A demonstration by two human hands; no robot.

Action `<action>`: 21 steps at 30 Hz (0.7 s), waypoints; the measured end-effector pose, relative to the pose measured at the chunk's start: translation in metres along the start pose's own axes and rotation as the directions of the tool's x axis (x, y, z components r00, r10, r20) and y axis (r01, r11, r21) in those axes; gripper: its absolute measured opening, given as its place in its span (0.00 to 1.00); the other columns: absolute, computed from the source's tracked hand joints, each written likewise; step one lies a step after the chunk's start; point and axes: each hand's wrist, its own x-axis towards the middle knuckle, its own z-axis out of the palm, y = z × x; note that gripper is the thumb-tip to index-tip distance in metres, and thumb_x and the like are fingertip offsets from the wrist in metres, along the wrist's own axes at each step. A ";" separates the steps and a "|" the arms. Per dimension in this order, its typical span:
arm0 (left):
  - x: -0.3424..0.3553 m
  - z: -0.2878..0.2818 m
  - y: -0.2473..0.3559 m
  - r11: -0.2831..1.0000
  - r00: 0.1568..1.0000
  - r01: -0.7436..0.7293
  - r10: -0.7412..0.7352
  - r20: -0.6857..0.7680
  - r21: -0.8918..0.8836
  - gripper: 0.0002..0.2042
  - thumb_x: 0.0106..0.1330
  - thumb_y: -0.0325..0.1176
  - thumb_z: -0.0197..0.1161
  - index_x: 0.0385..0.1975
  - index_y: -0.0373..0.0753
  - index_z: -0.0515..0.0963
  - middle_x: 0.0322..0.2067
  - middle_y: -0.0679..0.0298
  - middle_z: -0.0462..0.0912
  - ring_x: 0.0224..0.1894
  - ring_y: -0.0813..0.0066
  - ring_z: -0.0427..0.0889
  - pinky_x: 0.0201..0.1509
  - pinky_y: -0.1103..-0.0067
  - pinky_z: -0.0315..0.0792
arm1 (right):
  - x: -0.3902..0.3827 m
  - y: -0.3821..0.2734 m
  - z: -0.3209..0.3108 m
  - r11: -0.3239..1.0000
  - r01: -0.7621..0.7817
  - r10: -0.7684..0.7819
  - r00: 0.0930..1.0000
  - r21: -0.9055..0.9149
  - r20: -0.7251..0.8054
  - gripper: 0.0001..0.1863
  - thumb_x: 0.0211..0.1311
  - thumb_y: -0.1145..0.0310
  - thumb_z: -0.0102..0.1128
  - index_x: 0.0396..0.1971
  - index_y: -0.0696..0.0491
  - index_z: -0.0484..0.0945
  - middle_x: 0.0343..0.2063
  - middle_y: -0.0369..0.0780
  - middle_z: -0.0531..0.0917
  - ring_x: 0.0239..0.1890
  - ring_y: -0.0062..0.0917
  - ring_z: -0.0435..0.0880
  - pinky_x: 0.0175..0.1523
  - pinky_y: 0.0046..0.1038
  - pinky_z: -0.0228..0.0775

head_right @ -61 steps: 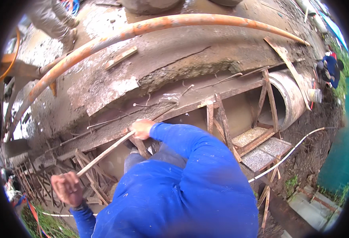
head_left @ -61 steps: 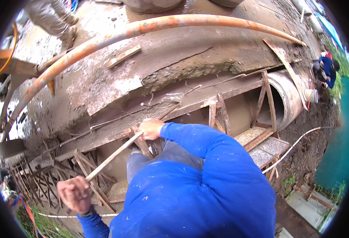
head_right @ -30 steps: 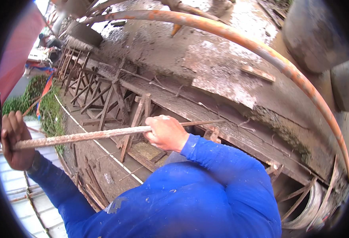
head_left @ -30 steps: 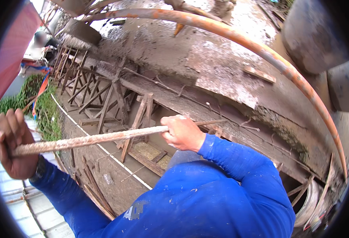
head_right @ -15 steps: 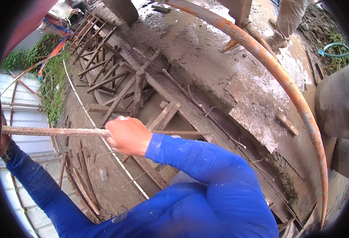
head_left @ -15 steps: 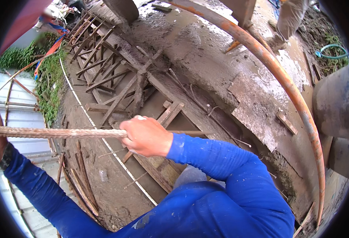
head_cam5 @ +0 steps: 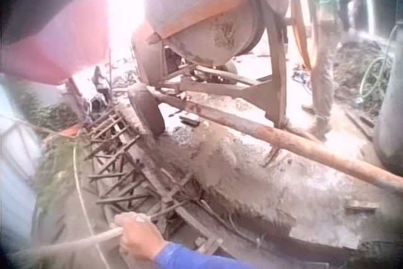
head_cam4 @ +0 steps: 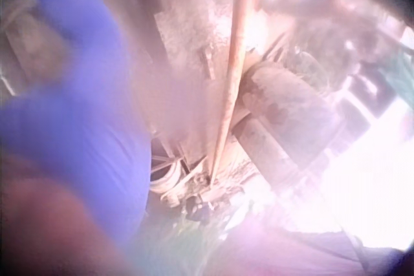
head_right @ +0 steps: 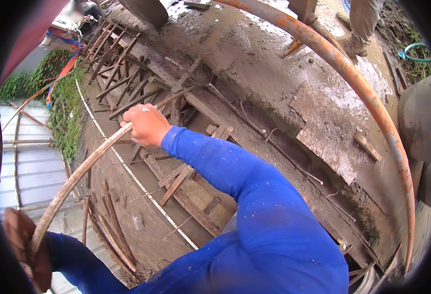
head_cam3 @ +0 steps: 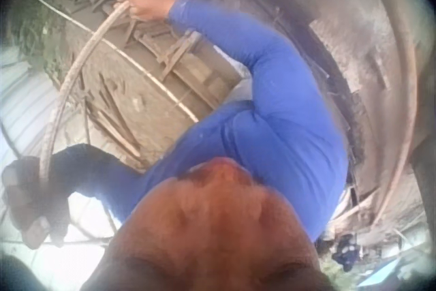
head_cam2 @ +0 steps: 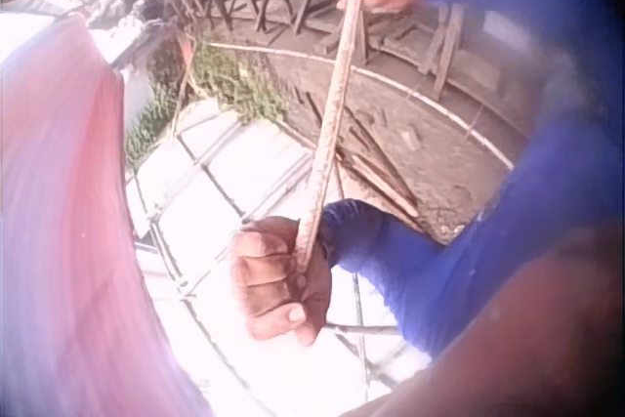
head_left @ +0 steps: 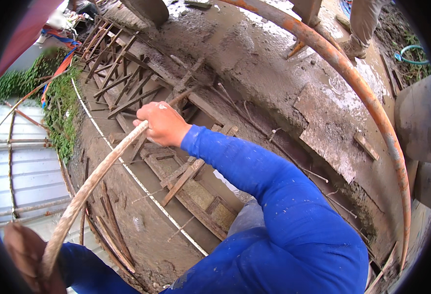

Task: The person uses a long wooden stick to push and level wet concrete inside a large cylindrical formwork. They repeatedly probe and smooth the surface while standing on wooden supports, occasionally stepping to adjust their position.

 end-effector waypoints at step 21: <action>-0.007 0.181 -0.020 0.933 0.941 0.337 -0.334 0.046 -0.122 0.09 0.69 0.39 0.63 0.32 0.41 0.78 0.20 0.68 0.70 0.27 0.73 0.68 0.30 0.77 0.70 | -0.192 0.064 -0.063 0.906 -0.358 0.384 0.920 -0.226 0.078 0.10 0.60 0.62 0.63 0.28 0.51 0.86 0.30 0.48 0.85 0.42 0.45 0.84 0.50 0.45 0.75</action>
